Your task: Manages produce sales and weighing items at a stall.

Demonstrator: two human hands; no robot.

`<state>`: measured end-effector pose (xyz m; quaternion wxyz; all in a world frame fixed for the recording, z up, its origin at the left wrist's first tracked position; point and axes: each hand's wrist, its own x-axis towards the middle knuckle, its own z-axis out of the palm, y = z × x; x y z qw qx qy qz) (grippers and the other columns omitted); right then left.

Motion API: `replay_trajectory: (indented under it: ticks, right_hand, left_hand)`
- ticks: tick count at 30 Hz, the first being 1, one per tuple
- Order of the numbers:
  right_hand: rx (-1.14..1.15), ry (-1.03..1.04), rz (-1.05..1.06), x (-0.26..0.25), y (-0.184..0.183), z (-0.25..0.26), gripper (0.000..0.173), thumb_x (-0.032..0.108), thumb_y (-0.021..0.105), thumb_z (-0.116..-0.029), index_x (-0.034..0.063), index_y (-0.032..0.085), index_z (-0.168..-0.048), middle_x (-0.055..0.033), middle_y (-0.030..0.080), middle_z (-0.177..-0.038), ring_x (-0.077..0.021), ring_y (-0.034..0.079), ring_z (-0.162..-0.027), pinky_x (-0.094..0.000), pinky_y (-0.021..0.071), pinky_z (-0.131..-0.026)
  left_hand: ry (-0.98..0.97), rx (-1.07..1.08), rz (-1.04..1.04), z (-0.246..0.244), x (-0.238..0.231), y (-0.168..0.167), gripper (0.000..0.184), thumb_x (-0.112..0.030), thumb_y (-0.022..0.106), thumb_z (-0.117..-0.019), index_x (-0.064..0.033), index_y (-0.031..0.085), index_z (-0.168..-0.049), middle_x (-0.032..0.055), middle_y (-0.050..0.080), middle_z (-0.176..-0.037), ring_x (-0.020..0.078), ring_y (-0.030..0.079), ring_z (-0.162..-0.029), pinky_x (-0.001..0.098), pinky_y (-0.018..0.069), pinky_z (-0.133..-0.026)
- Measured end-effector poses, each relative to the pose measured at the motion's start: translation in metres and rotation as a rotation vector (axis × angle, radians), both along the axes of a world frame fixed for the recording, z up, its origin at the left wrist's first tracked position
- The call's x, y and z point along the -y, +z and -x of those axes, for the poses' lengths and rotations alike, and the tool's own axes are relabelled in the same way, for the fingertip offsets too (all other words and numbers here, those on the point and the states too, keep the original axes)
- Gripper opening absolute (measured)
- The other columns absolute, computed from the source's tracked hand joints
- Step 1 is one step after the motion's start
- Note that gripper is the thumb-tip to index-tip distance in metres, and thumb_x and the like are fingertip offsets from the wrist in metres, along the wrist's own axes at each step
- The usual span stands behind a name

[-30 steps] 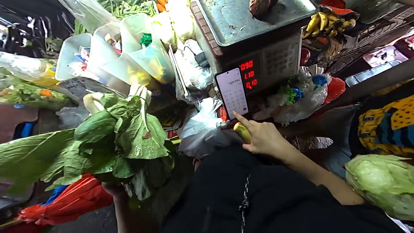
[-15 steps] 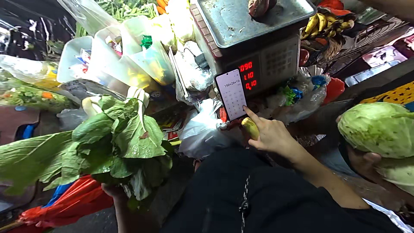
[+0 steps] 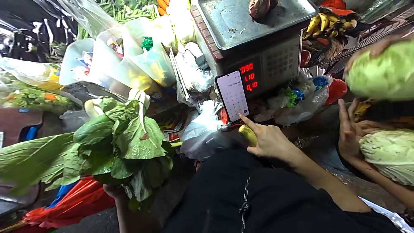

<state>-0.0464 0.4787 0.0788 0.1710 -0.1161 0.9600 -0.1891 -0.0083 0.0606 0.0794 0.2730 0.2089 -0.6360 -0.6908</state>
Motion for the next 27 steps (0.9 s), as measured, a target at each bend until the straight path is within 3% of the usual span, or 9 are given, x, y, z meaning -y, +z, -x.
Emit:
replay_trajectory:
  ticks: [1,6,9,13,16,19,21,23,27]
  right_hand:
    - [-0.033,-0.027,0.009,-0.003,-0.001,0.0,0.108,0.041,0.078,-0.0746,0.0263,0.023,-0.165,-0.016,0.072,-0.106,-0.0381,0.07,-0.085,-0.0599,0.0535,-0.07]
    - [-0.067,-0.077,0.012,-0.014,0.003,0.001,0.107,0.041,0.079,-0.0739,0.0258,0.024,-0.165,-0.0164,0.073,-0.105,-0.0389,0.07,-0.086,-0.0616,0.053,-0.071]
    - [-0.19,-0.128,0.107,-0.022,0.007,-0.001,0.104,0.041,0.078,-0.0716,0.0248,0.032,-0.163,-0.0162,0.074,-0.1,-0.0388,0.071,-0.083,-0.0626,0.0536,-0.069]
    - [-0.314,-0.314,0.29,-0.042,0.049,0.013,0.101,0.035,0.084,-0.0753,0.0325,0.032,-0.162,-0.0185,0.073,-0.097,-0.0398,0.07,-0.081,-0.0672,0.054,-0.069]
    - [-0.538,-0.502,0.435,-0.062,0.105,0.049,0.096,0.038,0.082,-0.0797,0.0196,0.032,-0.16,-0.0218,0.067,-0.12,-0.0362,0.069,-0.098,-0.0618,0.0565,-0.082]
    - [-0.704,-0.696,0.648,-0.073,0.156,0.113,0.085,0.036,0.079,-0.0844,0.0044,0.037,-0.152,-0.02,0.06,-0.134,-0.028,0.064,-0.118,-0.0498,0.0527,-0.101]
    - [-0.7,-0.823,0.747,-0.081,0.181,0.165,0.081,0.036,0.078,-0.0849,0.0018,0.04,-0.148,-0.0161,0.062,-0.133,-0.0236,0.063,-0.12,-0.0455,0.052,-0.104]
    - [-0.591,-0.923,0.756,-0.088,0.197,0.211,0.085,0.039,0.076,-0.0854,-0.001,0.038,-0.15,-0.0203,0.058,-0.138,-0.0297,0.058,-0.127,-0.0514,0.0468,-0.107]
    - [-0.456,-0.884,0.568,-0.11,0.185,0.265,0.069,0.044,0.072,-0.0902,-0.0047,0.057,-0.137,-0.0299,0.057,-0.136,-0.044,0.054,-0.128,-0.067,0.0417,-0.104]
  left_hand:
    - [-0.073,-0.086,0.072,-0.002,0.008,-0.008,0.03,0.013,0.02,-0.097,0.0185,0.047,-0.109,0.006,0.061,-0.091,-0.0007,0.057,-0.085,0.0152,0.0466,-0.084]
    - [-0.086,-0.093,0.228,0.029,-0.025,0.027,0.011,-0.001,0.045,-0.0987,-0.0029,0.055,-0.093,-0.0158,0.064,-0.078,-0.017,0.057,-0.077,0.0062,0.0466,-0.076]
    - [-0.062,0.042,0.326,0.076,-0.063,0.076,0.008,0.003,0.047,-0.0959,0.0078,0.052,-0.098,-0.0031,0.059,-0.078,-0.007,0.054,-0.073,0.0114,0.0454,-0.07]
    - [-0.754,-0.238,0.212,0.145,-0.12,0.129,0.028,-0.003,0.039,-0.0971,-0.0221,0.06,-0.098,-0.0199,0.066,-0.083,-0.0141,0.06,-0.078,0.0077,0.0512,-0.073]
    - [-1.023,-0.249,-0.027,0.202,-0.177,0.157,0.028,-0.005,0.041,-0.0969,-0.023,0.061,-0.092,-0.0148,0.069,-0.076,-0.0057,0.065,-0.07,0.0155,0.0567,-0.065]
    - [-1.031,-0.112,0.068,0.254,-0.213,0.163,0.011,-0.015,0.055,-0.0995,-0.01,0.059,-0.108,-0.0028,0.067,-0.081,0.0059,0.066,-0.072,0.0268,0.0588,-0.067]
    - [-1.012,-0.024,0.223,0.267,-0.228,0.169,0.031,-0.015,0.066,-0.0945,-0.007,0.058,-0.124,0.0048,0.069,-0.092,0.011,0.067,-0.077,0.0319,0.0592,-0.07]
    - [-1.101,0.019,0.366,0.279,-0.23,0.171,0.07,-0.012,0.072,-0.0901,-0.0074,0.04,-0.152,0.0143,0.065,-0.123,0.0162,0.067,-0.097,0.0354,0.0583,-0.084]
    - [-1.096,0.078,0.705,0.277,-0.23,0.186,0.086,-0.033,0.076,-0.0917,-0.0055,0.031,-0.16,0.0203,0.048,-0.153,0.027,0.051,-0.138,0.0449,0.0422,-0.114]
